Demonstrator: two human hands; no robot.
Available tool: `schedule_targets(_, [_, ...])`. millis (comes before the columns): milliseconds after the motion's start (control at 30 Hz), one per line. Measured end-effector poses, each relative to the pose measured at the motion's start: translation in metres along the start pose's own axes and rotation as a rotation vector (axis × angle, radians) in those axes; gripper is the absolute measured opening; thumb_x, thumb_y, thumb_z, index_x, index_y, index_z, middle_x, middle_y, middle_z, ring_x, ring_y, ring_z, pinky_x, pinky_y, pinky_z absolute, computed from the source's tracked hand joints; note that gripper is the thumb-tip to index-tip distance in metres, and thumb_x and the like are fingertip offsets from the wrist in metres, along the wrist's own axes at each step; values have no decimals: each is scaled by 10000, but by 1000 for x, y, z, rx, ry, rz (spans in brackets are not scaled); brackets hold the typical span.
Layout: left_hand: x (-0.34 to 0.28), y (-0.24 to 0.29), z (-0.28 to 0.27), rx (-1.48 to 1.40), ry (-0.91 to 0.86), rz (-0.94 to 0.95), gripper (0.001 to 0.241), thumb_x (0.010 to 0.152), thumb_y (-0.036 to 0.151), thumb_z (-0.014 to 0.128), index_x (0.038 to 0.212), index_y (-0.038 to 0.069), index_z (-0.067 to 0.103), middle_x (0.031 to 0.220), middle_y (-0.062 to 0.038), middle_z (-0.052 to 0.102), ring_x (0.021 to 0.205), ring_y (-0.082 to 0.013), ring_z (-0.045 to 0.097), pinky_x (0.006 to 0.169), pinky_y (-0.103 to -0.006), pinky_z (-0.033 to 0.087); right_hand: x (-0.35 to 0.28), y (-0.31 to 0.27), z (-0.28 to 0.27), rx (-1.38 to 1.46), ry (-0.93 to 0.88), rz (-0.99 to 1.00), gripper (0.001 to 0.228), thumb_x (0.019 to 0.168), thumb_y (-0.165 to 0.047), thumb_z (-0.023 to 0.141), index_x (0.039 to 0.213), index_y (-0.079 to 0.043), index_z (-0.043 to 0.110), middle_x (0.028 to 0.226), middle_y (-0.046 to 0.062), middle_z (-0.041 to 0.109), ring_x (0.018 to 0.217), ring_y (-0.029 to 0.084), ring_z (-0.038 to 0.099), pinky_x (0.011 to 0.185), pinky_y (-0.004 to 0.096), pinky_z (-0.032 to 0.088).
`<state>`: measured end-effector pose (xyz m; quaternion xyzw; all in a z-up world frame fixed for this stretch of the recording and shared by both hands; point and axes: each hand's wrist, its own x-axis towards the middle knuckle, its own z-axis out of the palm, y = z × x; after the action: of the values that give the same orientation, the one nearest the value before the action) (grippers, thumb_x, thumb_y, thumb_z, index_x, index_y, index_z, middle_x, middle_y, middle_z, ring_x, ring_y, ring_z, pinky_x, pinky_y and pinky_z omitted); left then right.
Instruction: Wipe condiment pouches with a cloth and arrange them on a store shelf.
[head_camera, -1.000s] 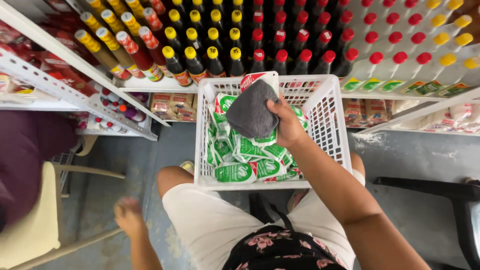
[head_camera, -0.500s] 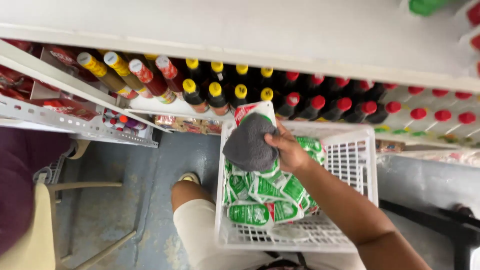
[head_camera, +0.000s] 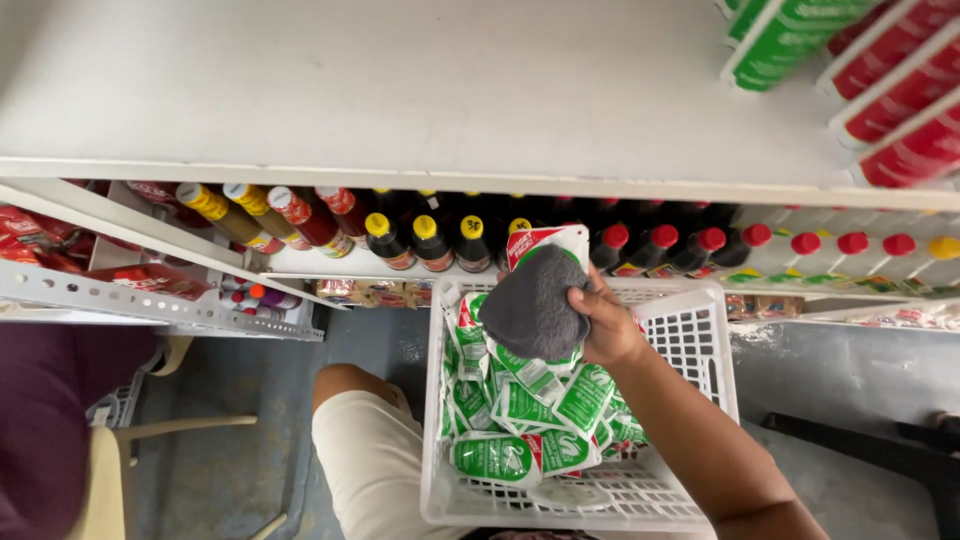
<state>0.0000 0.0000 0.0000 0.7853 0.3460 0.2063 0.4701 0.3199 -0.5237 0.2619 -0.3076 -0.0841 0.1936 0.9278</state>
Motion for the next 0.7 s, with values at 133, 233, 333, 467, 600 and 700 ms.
schedule_targets(133, [74,15,61,44,0,69,178,1100,180,663,1146,12,703,1058,-169,721,955,-301,699,882,-398,526,-13,-18,45,-28,-76,-63,738,892,-263,780,1506,-96,407,1454,260,551,1398,425,525,1163,588,437])
schedule_targets(233, [104,125,80,102,-16,132,178,1101,174,670,1150,7,707,1070,-180,727,971,-317,707,901,-409,530,-27,-13,34,-49,-71,-142,746,936,-295,779,1511,24,425,1517,315,532,1450,443,507,1242,590,408])
schedule_targets(333, [60,314,92,-147,-195,635,227,1042,178,664,1206,23,690,1161,-135,686,1056,-264,685,954,-359,548,-32,-2,58,-57,-27,-251,753,924,-274,767,1528,-52,375,1493,237,492,1467,403,496,1226,570,407])
schedule_targets(467, [-28,462,114,-215,-436,1196,576,940,404,757,1373,68,580,1394,-154,610,1337,-373,570,1156,-484,446,-40,21,71,-86,18,-285,730,955,-280,756,1519,-10,381,1522,267,503,1404,411,503,1190,561,410])
schedule_targets(600, [-70,507,142,-128,-538,1440,823,837,574,752,1521,225,458,1625,-282,275,1491,-571,278,1184,-659,317,-57,39,76,-55,-18,-300,889,944,-592,608,1592,-51,326,1582,160,459,1434,321,493,1215,499,394])
schedule_targets(700, [-80,508,148,-138,-628,1393,751,905,468,776,1544,223,468,1665,-252,285,1523,-571,293,1209,-656,338,-81,49,82,16,-4,-282,1039,893,-789,439,1631,-73,287,1608,133,445,1442,288,490,1221,465,389])
